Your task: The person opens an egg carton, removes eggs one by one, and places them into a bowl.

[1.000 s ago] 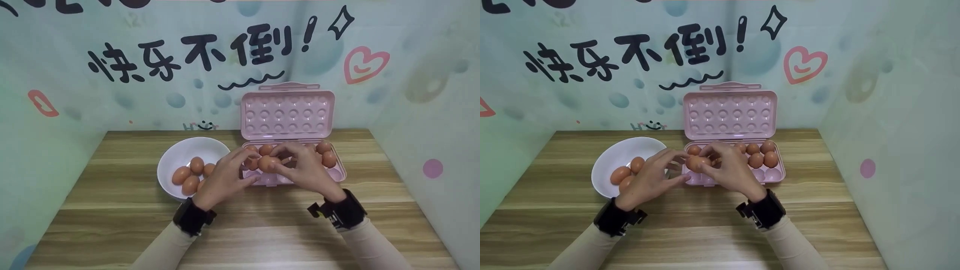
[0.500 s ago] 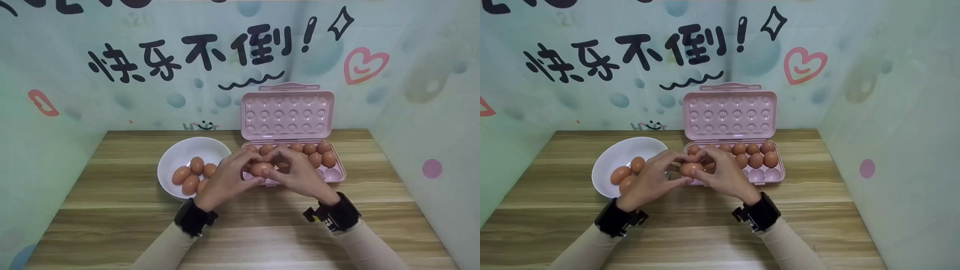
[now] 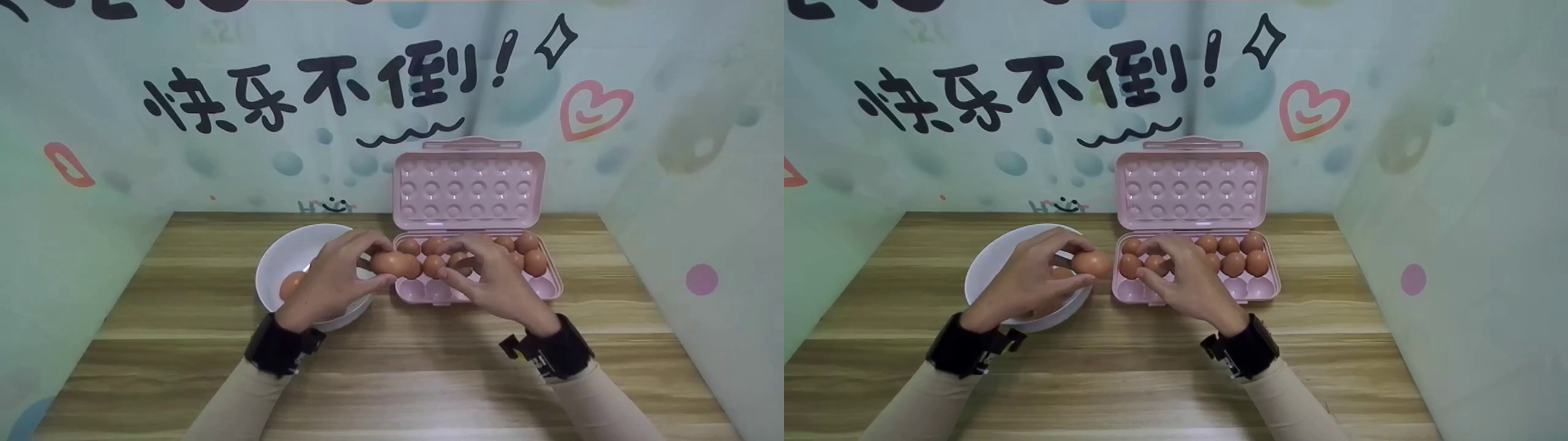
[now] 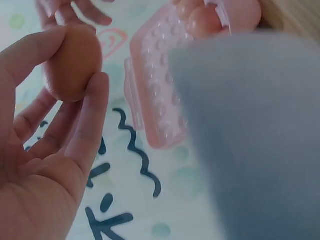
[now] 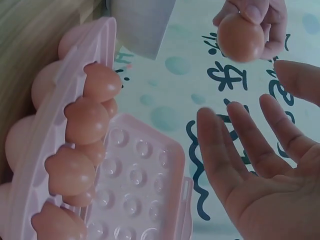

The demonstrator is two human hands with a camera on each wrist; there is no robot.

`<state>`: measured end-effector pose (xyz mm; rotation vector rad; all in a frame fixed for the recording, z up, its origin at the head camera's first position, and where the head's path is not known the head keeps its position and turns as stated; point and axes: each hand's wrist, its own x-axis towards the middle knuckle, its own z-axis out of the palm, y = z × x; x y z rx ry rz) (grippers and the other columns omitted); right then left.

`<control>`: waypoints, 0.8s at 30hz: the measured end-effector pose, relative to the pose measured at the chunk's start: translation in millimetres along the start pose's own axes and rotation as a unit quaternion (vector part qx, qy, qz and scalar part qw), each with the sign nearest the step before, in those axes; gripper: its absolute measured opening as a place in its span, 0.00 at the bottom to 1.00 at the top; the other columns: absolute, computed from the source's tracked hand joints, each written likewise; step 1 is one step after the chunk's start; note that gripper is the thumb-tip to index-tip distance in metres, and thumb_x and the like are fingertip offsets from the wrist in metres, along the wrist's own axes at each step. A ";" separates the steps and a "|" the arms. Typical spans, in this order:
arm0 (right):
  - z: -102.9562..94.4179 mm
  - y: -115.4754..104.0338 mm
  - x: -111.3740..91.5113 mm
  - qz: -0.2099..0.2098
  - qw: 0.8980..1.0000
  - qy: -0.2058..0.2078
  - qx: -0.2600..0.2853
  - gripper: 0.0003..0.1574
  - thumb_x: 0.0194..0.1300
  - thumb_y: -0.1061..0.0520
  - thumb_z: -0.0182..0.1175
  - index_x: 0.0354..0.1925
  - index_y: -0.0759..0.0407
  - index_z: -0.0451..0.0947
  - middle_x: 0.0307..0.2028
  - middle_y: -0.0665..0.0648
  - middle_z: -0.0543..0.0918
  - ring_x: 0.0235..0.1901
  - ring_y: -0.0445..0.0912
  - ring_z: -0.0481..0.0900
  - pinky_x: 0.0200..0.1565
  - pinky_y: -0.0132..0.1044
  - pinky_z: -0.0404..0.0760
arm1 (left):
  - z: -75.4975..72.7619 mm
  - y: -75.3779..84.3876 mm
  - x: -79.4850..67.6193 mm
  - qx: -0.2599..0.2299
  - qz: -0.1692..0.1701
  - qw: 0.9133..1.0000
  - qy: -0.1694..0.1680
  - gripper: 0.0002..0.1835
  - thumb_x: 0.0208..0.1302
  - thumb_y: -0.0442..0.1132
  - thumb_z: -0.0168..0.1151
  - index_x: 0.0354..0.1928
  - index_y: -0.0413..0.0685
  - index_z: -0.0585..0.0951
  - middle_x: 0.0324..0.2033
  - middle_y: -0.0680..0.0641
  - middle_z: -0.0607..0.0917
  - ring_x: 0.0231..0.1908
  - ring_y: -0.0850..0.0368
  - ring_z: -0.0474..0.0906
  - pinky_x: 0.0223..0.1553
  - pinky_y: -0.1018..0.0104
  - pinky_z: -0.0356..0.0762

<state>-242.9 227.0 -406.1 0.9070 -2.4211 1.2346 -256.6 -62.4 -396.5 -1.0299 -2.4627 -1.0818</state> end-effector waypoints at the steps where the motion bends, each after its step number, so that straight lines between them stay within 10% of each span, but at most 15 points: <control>1: -0.6 0.9 0.1 -0.008 1.000 0.005 -0.023 0.16 0.70 0.57 0.73 0.54 0.57 0.84 0.50 0.52 0.87 0.48 0.50 0.86 0.49 0.39 0.87 | -4.7 -2.7 -0.2 0.008 0.001 1.000 -0.003 0.18 0.62 0.40 0.79 0.52 0.50 0.84 0.49 0.53 0.85 0.49 0.60 0.81 0.52 0.65 0.83; 7: -4.3 6.5 1.0 -0.040 0.991 0.022 -0.123 0.18 0.68 0.55 0.74 0.54 0.54 0.85 0.52 0.50 0.88 0.55 0.43 0.83 0.58 0.42 0.79 | -31.1 -15.7 -4.0 0.060 -0.045 0.996 -0.049 0.19 0.60 0.40 0.79 0.51 0.49 0.84 0.45 0.51 0.85 0.46 0.55 0.81 0.49 0.59 0.82; 24: -8.0 12.3 3.1 -0.049 0.987 0.022 -0.149 0.19 0.64 0.60 0.73 0.53 0.58 0.84 0.54 0.54 0.85 0.52 0.48 0.82 0.55 0.43 0.78 | -55.0 -58.0 -15.8 0.149 -0.070 0.970 -0.179 0.13 0.57 0.35 0.77 0.39 0.43 0.81 0.32 0.47 0.79 0.36 0.50 0.72 0.39 0.58 0.70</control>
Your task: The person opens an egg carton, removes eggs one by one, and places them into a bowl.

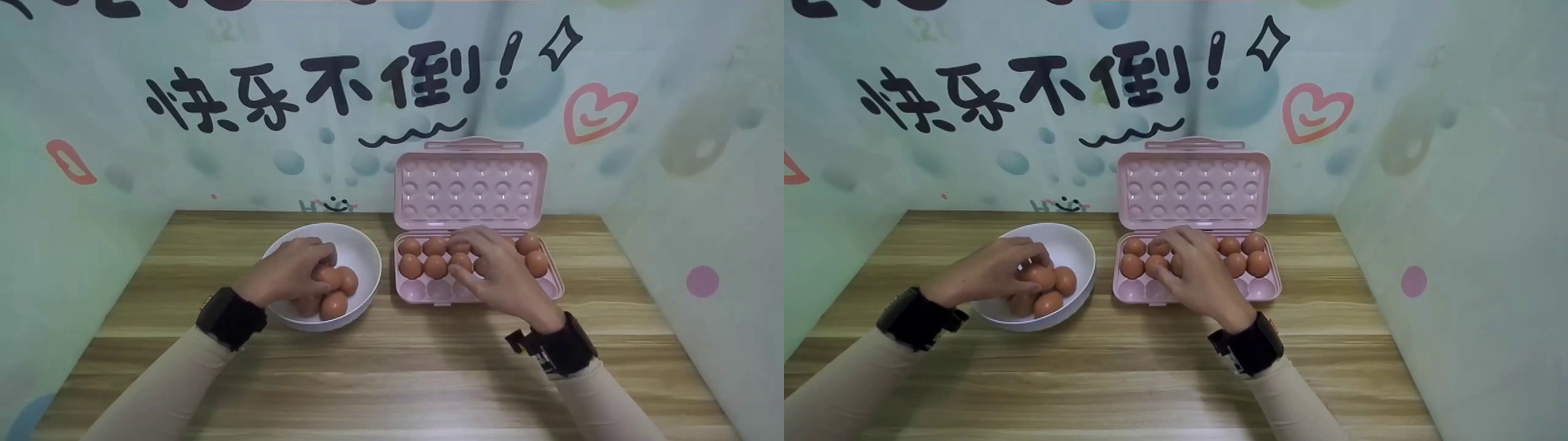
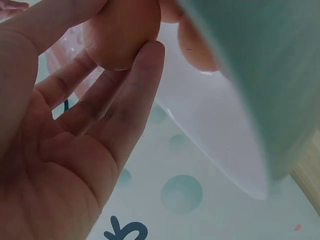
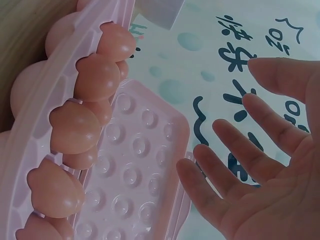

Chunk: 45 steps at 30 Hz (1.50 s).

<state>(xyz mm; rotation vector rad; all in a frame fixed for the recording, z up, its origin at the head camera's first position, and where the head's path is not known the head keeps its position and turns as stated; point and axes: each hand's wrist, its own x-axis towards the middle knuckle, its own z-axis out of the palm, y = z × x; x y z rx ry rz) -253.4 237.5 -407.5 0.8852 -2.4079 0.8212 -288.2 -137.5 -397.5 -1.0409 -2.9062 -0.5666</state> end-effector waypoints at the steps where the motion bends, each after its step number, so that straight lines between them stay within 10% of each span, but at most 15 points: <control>1: 0.0 0.0 0.1 0.000 1.000 0.000 -0.001 0.19 0.64 0.60 0.73 0.53 0.58 0.84 0.54 0.55 0.85 0.52 0.48 0.82 0.55 0.43 0.78 | 0.7 -0.8 0.2 0.004 -0.001 1.000 -0.002 0.13 0.57 0.35 0.77 0.39 0.42 0.81 0.31 0.47 0.79 0.36 0.50 0.72 0.39 0.57 0.71; 29: -0.3 1.4 -1.2 0.009 1.000 -0.017 -0.008 0.19 0.64 0.60 0.72 0.54 0.57 0.85 0.55 0.54 0.85 0.56 0.49 0.83 0.60 0.44 0.77 | 12.9 4.8 4.5 0.003 -0.072 0.994 -0.077 0.10 0.65 0.30 0.70 0.47 0.41 0.85 0.39 0.45 0.80 0.42 0.48 0.75 0.53 0.54 0.78; 45: 2.2 1.2 -0.5 0.008 1.000 -0.029 -0.008 0.18 0.65 0.59 0.73 0.53 0.53 0.85 0.56 0.53 0.86 0.60 0.47 0.80 0.62 0.45 0.76 | 5.7 10.5 -1.7 0.000 -0.026 0.999 -0.025 0.09 0.63 0.28 0.69 0.45 0.40 0.85 0.39 0.43 0.83 0.41 0.49 0.76 0.50 0.53 0.79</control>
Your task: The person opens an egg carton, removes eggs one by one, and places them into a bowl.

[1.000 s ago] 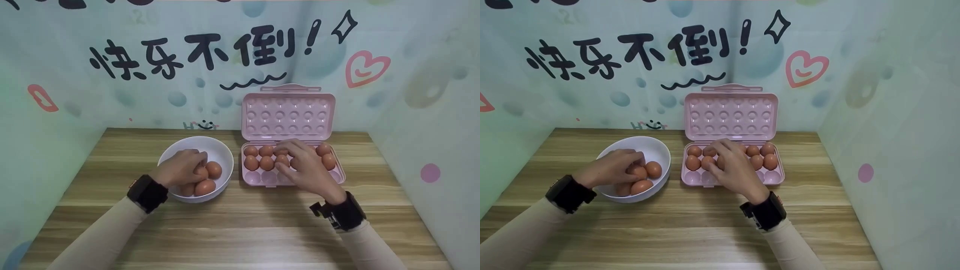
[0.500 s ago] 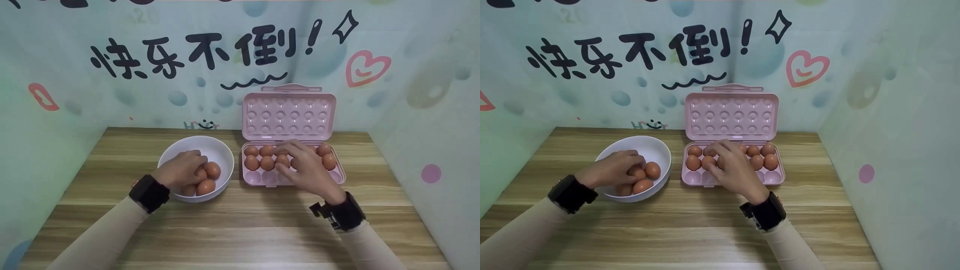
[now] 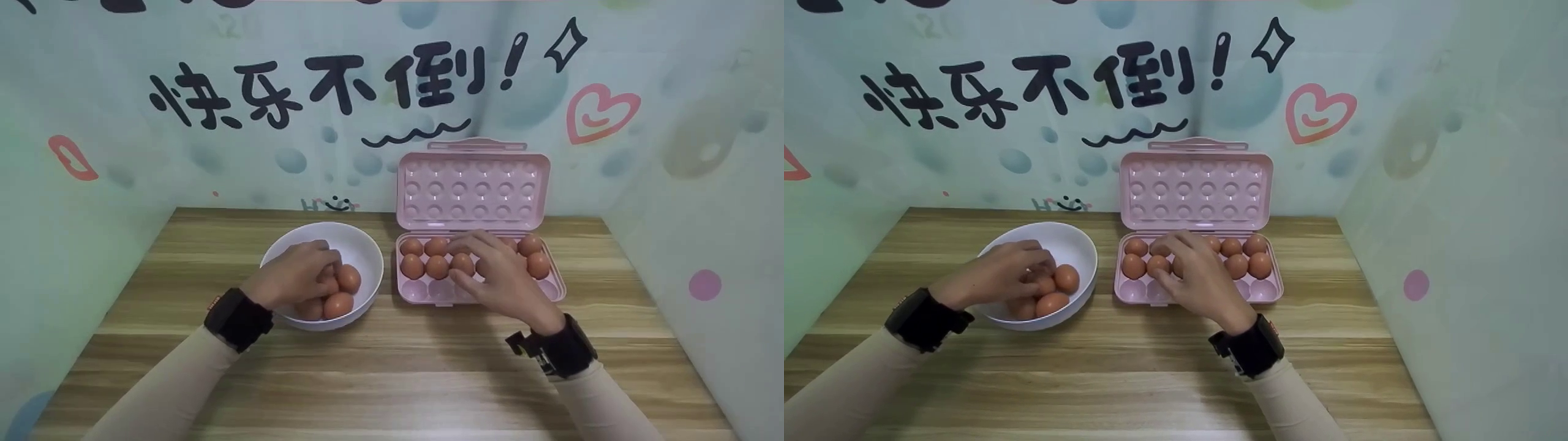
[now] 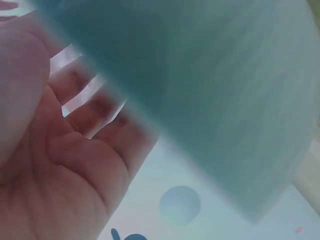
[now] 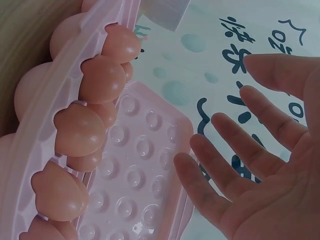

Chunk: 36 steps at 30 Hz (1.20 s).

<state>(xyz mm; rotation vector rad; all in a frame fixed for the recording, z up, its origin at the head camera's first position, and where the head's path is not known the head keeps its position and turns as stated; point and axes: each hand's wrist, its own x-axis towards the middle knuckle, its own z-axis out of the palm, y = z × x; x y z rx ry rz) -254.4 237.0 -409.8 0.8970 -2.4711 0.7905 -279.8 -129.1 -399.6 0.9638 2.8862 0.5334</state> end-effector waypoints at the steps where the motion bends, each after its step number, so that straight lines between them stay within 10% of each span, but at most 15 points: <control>1: 0.8 0.0 0.4 -0.003 1.000 -0.003 -0.001 0.19 0.65 0.59 0.73 0.54 0.54 0.85 0.56 0.53 0.86 0.60 0.47 0.80 0.63 0.46 0.76 | -1.3 2.2 0.1 -0.003 -0.001 1.000 0.002 0.10 0.63 0.28 0.69 0.46 0.40 0.85 0.40 0.43 0.83 0.41 0.49 0.75 0.50 0.54 0.79; 18: 24.7 -9.0 45.4 -0.043 0.982 -0.174 -0.056 0.35 0.61 0.65 0.73 0.65 0.50 0.81 0.54 0.57 0.84 0.51 0.49 0.80 0.51 0.44 0.82 | -2.0 35.1 -6.5 -0.018 0.066 0.990 0.125 0.19 0.63 0.33 0.70 0.56 0.44 0.84 0.48 0.46 0.84 0.43 0.52 0.77 0.46 0.59 0.80; 27: 49.7 -1.5 58.1 -0.061 0.975 -0.193 -0.089 0.16 0.61 0.59 0.77 0.46 0.55 0.84 0.41 0.55 0.80 0.38 0.49 0.77 0.35 0.41 0.77 | 16.0 37.5 -10.2 -0.058 0.083 0.983 0.153 0.22 0.64 0.41 0.75 0.59 0.47 0.83 0.51 0.48 0.84 0.48 0.50 0.82 0.53 0.54 0.82; 36: 65.0 2.1 63.0 -0.089 0.969 -0.188 -0.137 0.11 0.56 0.64 0.75 0.38 0.57 0.84 0.37 0.56 0.80 0.36 0.52 0.79 0.37 0.45 0.79 | 27.0 44.0 -11.5 -0.081 0.020 0.986 0.148 0.23 0.64 0.47 0.77 0.61 0.58 0.83 0.49 0.57 0.83 0.43 0.52 0.81 0.40 0.57 0.79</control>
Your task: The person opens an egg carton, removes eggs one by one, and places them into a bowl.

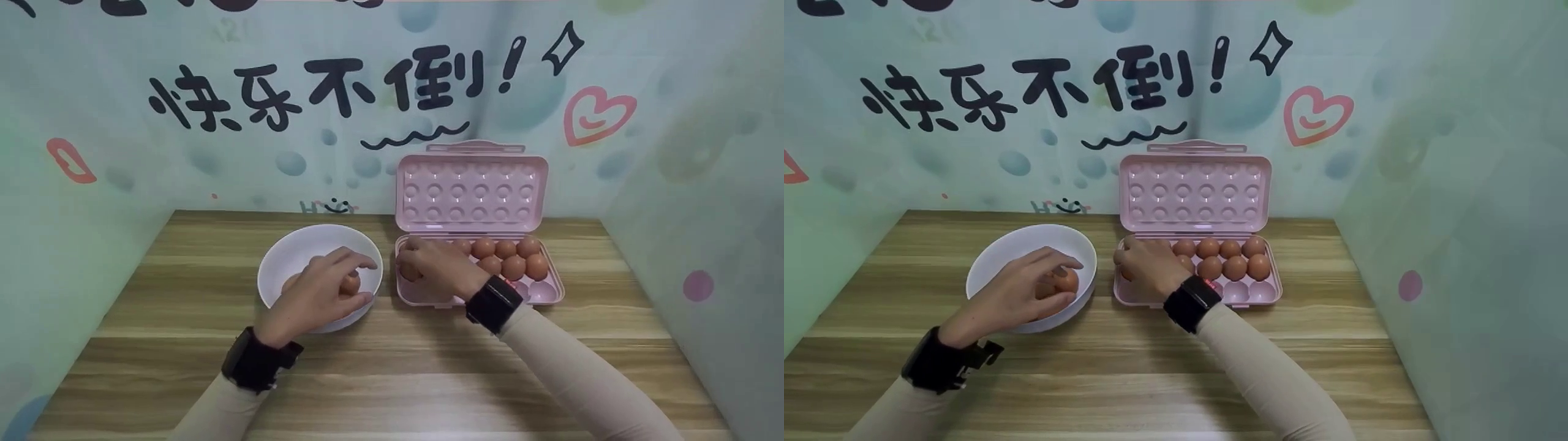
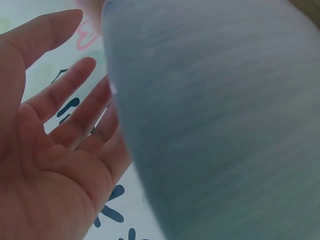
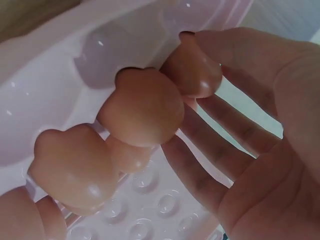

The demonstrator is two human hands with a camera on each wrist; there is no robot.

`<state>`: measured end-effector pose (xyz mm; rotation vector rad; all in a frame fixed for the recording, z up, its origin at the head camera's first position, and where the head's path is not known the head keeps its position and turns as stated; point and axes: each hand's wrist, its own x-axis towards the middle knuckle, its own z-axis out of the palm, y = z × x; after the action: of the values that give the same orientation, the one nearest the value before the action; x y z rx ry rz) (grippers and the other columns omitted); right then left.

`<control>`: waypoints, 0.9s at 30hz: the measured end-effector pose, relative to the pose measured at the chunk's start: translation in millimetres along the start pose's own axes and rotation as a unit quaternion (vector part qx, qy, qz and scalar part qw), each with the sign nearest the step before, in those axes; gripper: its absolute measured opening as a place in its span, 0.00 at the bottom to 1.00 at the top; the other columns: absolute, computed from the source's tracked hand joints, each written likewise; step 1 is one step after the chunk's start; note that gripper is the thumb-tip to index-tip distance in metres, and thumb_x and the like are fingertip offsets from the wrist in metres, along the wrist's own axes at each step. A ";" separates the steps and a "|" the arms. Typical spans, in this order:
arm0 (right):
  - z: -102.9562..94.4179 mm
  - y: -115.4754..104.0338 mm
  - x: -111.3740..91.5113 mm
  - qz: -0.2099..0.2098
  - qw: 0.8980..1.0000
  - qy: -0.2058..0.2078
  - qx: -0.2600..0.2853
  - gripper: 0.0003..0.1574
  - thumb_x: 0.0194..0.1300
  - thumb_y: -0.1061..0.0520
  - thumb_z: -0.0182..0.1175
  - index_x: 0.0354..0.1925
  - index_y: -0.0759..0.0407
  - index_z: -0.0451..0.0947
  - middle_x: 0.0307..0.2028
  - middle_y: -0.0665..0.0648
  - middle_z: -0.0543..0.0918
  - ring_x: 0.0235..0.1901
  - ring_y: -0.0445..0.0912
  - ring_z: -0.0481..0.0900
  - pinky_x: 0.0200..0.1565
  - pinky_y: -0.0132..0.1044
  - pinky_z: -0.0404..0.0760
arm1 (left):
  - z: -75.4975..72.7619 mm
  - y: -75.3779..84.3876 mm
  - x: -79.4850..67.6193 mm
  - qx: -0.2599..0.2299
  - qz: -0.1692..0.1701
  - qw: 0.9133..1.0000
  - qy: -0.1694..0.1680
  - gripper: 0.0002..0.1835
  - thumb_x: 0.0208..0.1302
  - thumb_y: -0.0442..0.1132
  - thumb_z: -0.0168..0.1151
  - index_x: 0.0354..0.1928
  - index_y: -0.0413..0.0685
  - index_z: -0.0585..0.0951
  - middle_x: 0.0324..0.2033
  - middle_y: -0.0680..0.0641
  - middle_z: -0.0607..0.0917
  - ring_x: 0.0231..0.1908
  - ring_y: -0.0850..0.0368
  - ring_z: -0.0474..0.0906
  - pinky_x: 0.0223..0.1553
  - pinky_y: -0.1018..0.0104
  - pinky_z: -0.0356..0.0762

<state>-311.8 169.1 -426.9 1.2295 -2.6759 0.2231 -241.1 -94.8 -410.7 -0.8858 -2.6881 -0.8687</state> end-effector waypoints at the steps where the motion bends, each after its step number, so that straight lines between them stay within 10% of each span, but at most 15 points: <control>1: 0.8 -0.4 1.2 0.001 1.000 -0.003 -0.009 0.11 0.57 0.64 0.75 0.39 0.57 0.84 0.38 0.56 0.80 0.36 0.53 0.80 0.38 0.46 0.80 | -0.1 0.1 -0.2 0.001 -0.002 1.000 0.000 0.23 0.65 0.47 0.77 0.61 0.58 0.83 0.49 0.57 0.83 0.43 0.52 0.81 0.40 0.57 0.79; 15: 6.6 -2.0 7.3 0.046 0.998 -0.021 -0.037 0.18 0.58 0.66 0.74 0.45 0.50 0.87 0.45 0.56 0.82 0.36 0.55 0.83 0.33 0.45 0.83 | 3.9 -2.0 3.0 -0.009 0.008 1.000 -0.021 0.23 0.67 0.44 0.74 0.62 0.54 0.82 0.53 0.47 0.85 0.45 0.49 0.82 0.62 0.43 0.68; 27: 9.6 -0.8 6.7 0.045 0.998 -0.024 -0.025 0.13 0.60 0.68 0.71 0.41 0.53 0.85 0.40 0.53 0.82 0.33 0.51 0.82 0.30 0.42 0.82 | 5.3 -5.2 2.6 -0.022 0.021 0.999 -0.010 0.21 0.67 0.43 0.74 0.60 0.51 0.84 0.51 0.45 0.85 0.46 0.47 0.81 0.61 0.43 0.69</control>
<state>-316.5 161.6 -434.6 1.1146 -2.7634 0.1404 -246.2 -93.8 -416.6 -0.9622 -2.6658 -0.9193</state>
